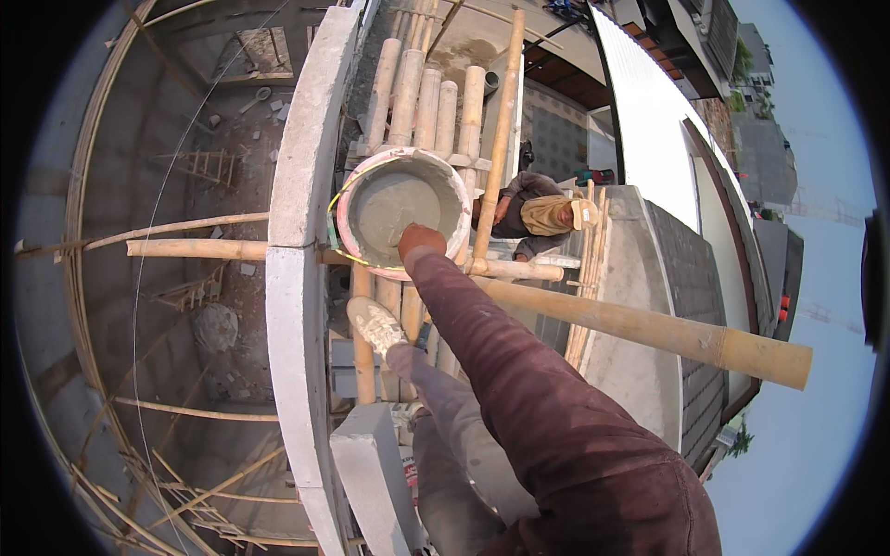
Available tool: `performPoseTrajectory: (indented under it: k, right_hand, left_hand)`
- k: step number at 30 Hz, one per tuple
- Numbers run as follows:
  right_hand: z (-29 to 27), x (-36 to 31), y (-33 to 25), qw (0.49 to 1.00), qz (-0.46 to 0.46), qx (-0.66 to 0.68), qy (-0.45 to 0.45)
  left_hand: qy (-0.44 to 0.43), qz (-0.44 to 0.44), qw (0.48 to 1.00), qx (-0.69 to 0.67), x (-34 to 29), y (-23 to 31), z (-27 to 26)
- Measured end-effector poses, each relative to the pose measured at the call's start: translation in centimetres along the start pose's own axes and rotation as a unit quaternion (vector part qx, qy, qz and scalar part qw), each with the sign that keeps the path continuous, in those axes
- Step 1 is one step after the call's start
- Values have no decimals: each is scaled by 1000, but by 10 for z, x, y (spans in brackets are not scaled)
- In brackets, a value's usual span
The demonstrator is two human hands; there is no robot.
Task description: The person builds a wall at a construction site by measuring a white brick with a tape measure, applying cement with a trowel, and securing the brick in place using a hammer.
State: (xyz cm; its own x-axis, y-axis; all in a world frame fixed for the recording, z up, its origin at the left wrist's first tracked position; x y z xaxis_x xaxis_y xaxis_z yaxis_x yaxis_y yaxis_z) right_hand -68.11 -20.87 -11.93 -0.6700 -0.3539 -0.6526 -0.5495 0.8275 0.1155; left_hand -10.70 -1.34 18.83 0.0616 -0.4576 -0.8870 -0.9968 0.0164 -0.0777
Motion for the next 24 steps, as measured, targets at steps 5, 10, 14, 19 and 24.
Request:
performPoseTrajectory:
  k: [5,10,14,19,24]
  right_hand:
    - [-2,4,11,996,-72,-18,48]
    - [-6,-33,61,993,-43,101,46]
    - [-17,-82,100,973,-39,204,101]
    - [-46,-109,90,914,-91,357,171]
    - [-103,-85,18,822,-168,515,178]
  left_hand:
    - [1,-10,1000,-2,-2,1,6]
    - [3,-31,1000,-2,-1,-1,3]
    - [3,-37,999,-4,1,5,2]
    - [6,-38,999,-9,5,13,-5]
    - [1,-38,999,-8,6,19,-5]
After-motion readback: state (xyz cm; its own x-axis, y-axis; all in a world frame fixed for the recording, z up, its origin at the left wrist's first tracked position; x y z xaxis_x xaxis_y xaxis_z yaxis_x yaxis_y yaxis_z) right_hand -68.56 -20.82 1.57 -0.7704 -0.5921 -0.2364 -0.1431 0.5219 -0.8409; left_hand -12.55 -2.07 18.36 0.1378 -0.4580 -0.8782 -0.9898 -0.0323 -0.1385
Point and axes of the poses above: each hand's wrist, its own x-axis towards the middle knuckle, its own z-axis out of the palm, y = z × x, the point moved 9 cm from there along x, towards the middle knuckle
